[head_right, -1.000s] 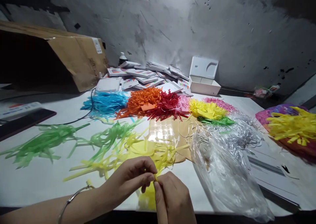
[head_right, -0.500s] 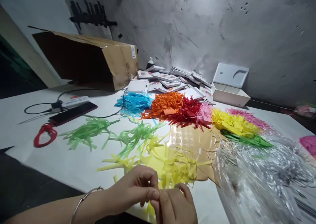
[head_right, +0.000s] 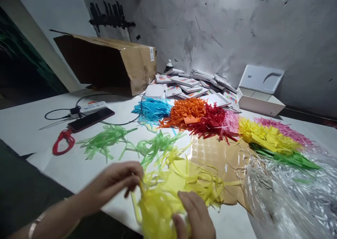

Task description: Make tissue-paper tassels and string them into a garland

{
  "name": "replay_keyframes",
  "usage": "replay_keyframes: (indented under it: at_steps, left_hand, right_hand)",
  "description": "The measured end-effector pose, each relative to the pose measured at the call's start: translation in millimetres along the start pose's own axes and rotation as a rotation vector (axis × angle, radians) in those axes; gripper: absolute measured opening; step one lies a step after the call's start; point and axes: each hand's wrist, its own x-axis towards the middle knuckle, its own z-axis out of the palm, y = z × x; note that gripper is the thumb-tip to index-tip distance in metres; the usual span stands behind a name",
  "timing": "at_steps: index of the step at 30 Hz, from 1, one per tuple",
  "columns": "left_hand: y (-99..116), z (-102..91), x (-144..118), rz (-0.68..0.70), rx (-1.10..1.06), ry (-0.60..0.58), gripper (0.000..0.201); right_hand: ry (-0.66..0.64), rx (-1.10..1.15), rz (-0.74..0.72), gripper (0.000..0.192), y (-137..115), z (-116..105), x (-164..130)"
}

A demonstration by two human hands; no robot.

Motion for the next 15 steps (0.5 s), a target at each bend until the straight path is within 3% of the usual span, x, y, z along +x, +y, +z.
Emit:
replay_keyframes:
  at_steps: [2,5,7,8,9,11,14,15]
  left_hand:
    - [1.0,-48.1,3.5,0.1,0.186,0.131,0.028]
    - [0.3,-115.1,15.4,0.111,0.504,0.385,0.023]
    - [-4.0,-137.3,26.9,0.158,0.823,0.565,0.028]
    - [-7.3,-138.0,33.0,0.189,0.961,0.612,0.03]
    - [-11.2,-131.4,38.9,0.229,1.063,0.614,0.032]
    - [-20.0,-98.4,49.1,0.357,1.128,0.47,0.03]
    - [-30.5,-21.4,59.4,0.667,0.978,0.005,0.023]
    - [-32.2,3.9,61.8,0.706,0.937,-0.17,0.019]
  right_hand:
    - [-0.046,-0.044,-0.012,0.036,16.6,-6.4,1.7]
    - [-0.148,-0.084,-0.025,0.034,28.5,-11.2,7.3]
    - [-0.247,-0.074,-0.01,0.031,27.4,-10.0,9.8]
    - [-0.283,-0.07,0.008,0.031,25.5,-8.3,10.1]
    - [-0.307,-0.071,0.023,0.033,23.2,-6.1,9.9]
    - [-0.308,-0.094,0.053,0.037,19.2,-0.8,8.4]
    - [-0.302,-0.131,0.064,0.034,15.3,6.6,6.2]
    - [-0.293,-0.131,0.071,0.031,14.4,7.9,5.7]
